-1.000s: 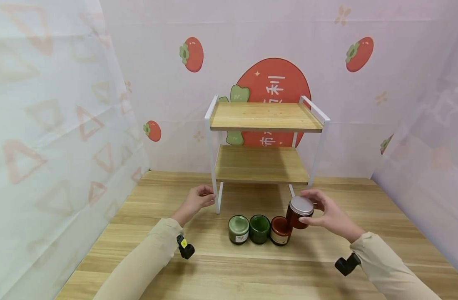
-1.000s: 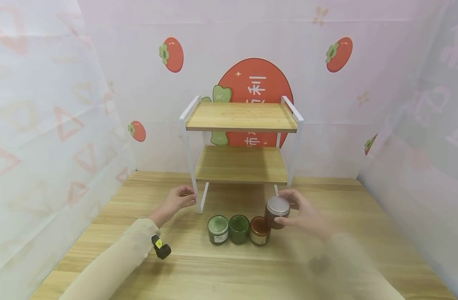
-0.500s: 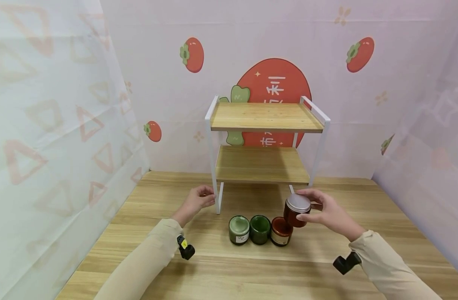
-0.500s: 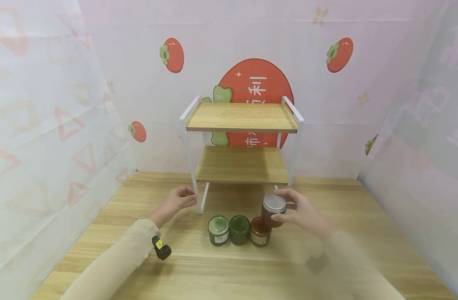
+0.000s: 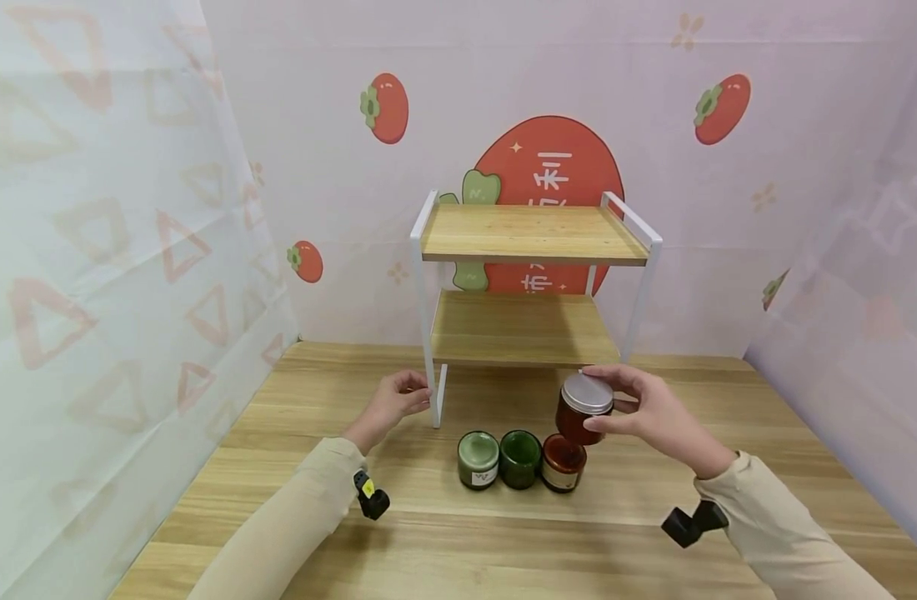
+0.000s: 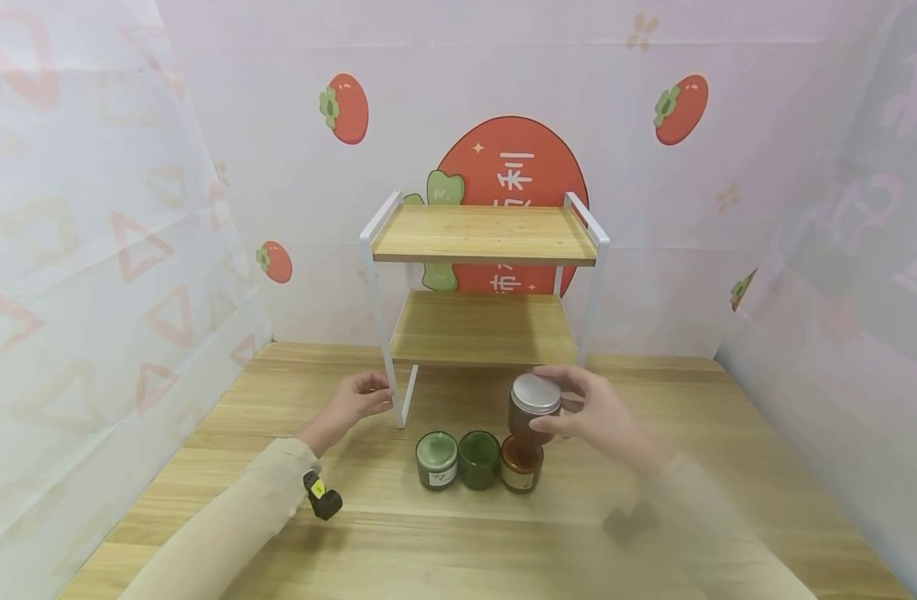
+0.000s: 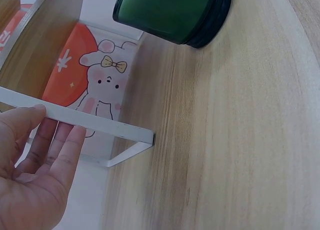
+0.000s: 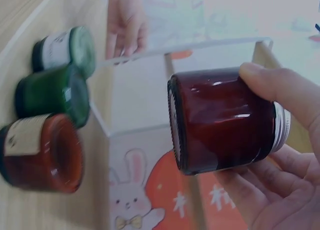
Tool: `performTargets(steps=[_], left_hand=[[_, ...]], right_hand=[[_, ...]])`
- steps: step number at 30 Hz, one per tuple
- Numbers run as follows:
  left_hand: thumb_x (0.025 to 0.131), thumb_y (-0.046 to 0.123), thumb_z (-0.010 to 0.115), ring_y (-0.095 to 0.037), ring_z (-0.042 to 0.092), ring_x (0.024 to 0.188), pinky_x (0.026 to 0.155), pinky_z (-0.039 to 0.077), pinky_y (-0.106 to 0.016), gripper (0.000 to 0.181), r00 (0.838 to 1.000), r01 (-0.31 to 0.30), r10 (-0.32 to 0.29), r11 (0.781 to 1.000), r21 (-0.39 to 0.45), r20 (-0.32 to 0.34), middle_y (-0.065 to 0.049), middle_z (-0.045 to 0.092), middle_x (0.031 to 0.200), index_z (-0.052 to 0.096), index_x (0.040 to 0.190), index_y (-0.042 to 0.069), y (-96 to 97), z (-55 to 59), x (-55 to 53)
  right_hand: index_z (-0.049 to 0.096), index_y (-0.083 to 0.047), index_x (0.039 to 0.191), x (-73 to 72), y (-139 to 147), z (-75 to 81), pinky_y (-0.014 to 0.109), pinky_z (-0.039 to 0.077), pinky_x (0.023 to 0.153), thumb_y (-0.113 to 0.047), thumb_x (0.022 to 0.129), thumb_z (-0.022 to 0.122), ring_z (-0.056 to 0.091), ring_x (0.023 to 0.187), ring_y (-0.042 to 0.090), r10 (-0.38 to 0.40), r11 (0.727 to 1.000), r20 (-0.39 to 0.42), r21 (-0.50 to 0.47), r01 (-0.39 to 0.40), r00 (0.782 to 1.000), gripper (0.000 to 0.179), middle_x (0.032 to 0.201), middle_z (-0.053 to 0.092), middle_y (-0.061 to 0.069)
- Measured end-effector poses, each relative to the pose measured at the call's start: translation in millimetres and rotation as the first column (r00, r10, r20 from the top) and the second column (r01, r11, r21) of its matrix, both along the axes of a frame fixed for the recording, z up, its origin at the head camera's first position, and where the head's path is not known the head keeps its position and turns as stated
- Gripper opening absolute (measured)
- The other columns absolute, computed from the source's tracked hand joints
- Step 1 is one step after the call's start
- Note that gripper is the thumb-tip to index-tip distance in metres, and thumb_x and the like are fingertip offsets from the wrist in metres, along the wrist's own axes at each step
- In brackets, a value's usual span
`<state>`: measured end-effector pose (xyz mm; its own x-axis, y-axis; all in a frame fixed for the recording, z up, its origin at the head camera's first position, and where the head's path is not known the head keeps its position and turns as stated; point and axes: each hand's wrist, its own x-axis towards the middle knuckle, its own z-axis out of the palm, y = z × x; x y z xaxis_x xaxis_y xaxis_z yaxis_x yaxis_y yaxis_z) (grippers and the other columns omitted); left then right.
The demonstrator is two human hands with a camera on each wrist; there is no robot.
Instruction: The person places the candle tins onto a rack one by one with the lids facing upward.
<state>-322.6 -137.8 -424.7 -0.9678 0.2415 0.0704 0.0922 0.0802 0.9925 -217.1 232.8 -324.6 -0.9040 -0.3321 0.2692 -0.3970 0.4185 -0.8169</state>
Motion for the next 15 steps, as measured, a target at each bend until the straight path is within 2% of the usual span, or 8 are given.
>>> performTargets(steps=[10, 15], left_hand=[[0.093, -0.001, 0.061, -0.031, 0.06, 0.102, 0.088, 0.059, -0.029, 0.019, 1.0, 0.008, -0.008, 1.0, -0.016, 0.004, -0.009, 0.059, 0.099, 0.056, 0.109, -0.01, -0.7, 1.0, 0.8], [0.094, 0.0, 0.06, -0.026, 0.06, 0.099, 0.087, 0.059, -0.028, 0.018, 1.0, 0.004, -0.004, 1.0, -0.025, 0.002, -0.009, 0.058, 0.1, 0.056, 0.109, -0.009, -1.3, 1.5, 1.1]], right_hand=[[0.055, 0.002, 0.129, 3.6, -20.5, 47.5, 0.016, 0.055, 0.087, -0.011, 0.076, 0.083, 0.061, 0.103, 0.0, -0.001, 1.0, -0.015, 0.029, 0.001, 1.0, 0.061, 0.13, 0.058, 0.019], [0.058, -0.005, 0.129, 2.2, -34.9, 78.4, 0.016, 0.055, 0.085, -0.016, 0.075, 0.084, 0.061, 0.11, 0.012, -0.02, 0.996, -0.047, 0.083, 0.024, 0.999, 0.061, 0.128, 0.06, 0.012]])
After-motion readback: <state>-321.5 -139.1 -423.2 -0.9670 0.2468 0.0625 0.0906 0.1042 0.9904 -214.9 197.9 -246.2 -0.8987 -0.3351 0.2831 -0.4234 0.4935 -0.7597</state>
